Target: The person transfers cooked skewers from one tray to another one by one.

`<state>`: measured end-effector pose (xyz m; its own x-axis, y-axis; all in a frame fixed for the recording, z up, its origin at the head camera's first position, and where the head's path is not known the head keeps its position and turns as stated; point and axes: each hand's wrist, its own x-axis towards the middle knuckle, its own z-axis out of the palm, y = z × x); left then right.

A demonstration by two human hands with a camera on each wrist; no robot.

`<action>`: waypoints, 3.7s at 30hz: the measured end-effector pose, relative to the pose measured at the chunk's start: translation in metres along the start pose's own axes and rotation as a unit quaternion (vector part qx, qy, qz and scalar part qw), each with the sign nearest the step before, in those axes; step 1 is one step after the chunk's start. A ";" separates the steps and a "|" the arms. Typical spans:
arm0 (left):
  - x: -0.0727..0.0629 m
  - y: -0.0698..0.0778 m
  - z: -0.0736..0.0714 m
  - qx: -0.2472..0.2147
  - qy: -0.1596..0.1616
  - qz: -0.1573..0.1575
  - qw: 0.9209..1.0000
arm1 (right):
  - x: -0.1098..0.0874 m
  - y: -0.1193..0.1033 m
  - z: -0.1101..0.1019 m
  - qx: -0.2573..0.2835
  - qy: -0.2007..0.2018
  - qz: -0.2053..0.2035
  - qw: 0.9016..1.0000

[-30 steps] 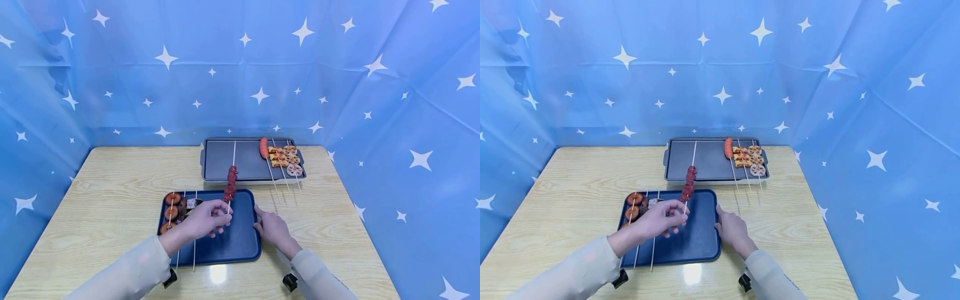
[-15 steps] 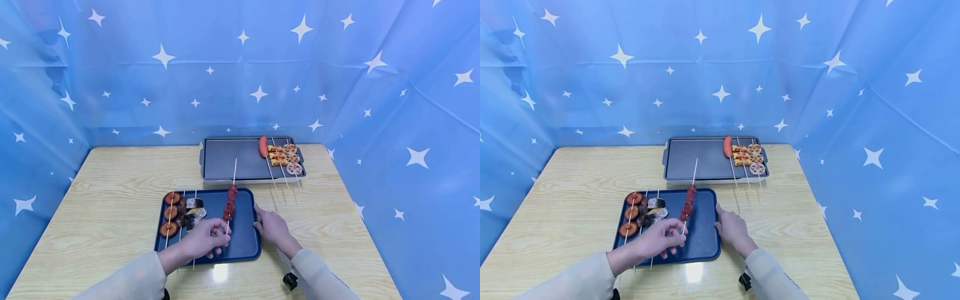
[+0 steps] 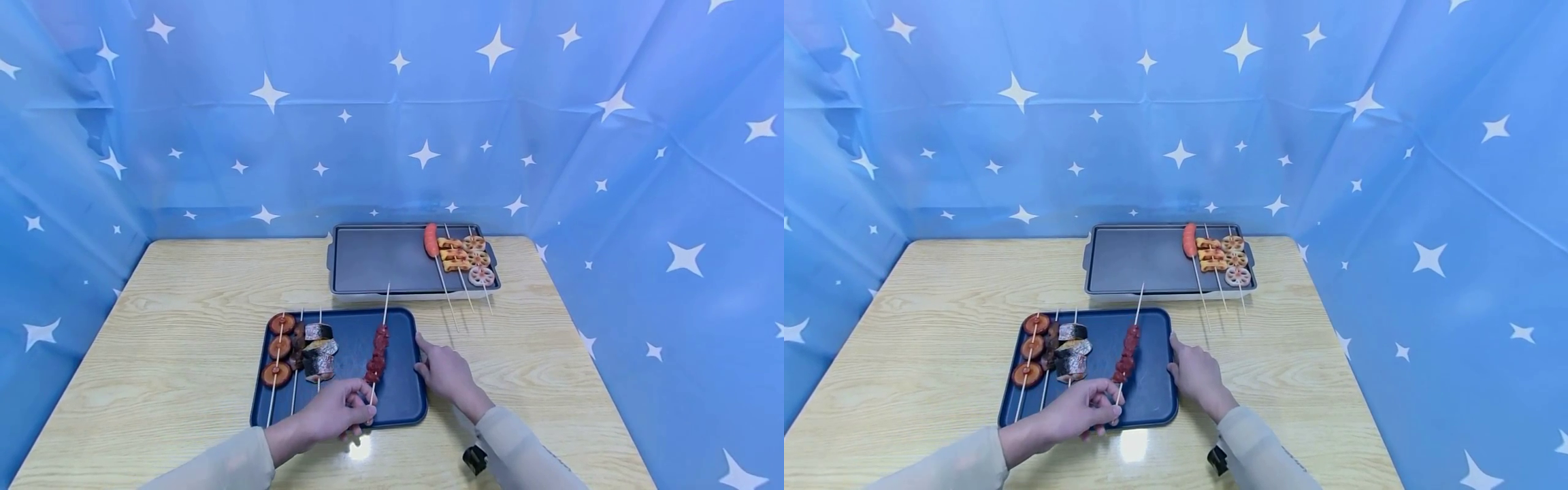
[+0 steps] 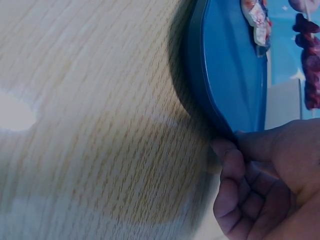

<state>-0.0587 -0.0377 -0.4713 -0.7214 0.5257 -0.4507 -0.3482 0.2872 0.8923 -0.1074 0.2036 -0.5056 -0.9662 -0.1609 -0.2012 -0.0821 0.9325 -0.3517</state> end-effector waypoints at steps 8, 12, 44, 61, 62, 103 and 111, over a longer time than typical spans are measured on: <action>0.002 -0.009 0.009 -0.017 0.006 0.010 1.000 | 0.001 0.001 0.001 -0.005 0.004 -0.006 1.000; 0.004 -0.011 0.013 -0.014 0.010 0.006 1.000 | 0.001 0.001 0.000 -0.004 0.002 -0.005 1.000; 0.006 -0.021 0.018 -0.021 0.005 -0.015 1.000 | 0.000 0.000 -0.002 -0.004 0.011 -0.016 1.000; -0.019 -0.039 0.006 0.006 0.035 0.001 0.999 | 0.000 0.003 -0.001 -0.002 0.019 -0.027 0.999; -0.019 -0.039 0.005 0.006 0.037 -0.004 0.999 | 0.000 0.003 -0.002 -0.001 0.018 -0.026 0.999; -0.010 -0.022 -0.018 0.279 0.100 -0.072 0.952 | 0.000 0.003 0.000 0.006 0.014 -0.019 1.000; -0.005 0.001 -0.027 0.310 0.105 0.015 0.945 | 0.000 0.006 -0.001 -0.004 0.022 -0.021 1.000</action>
<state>-0.0714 -0.0616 -0.4670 -0.8508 0.3890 -0.3534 0.0443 0.7232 0.6892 -0.1082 0.2091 -0.5066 -0.9715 -0.1863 -0.1465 -0.1247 0.9276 -0.3522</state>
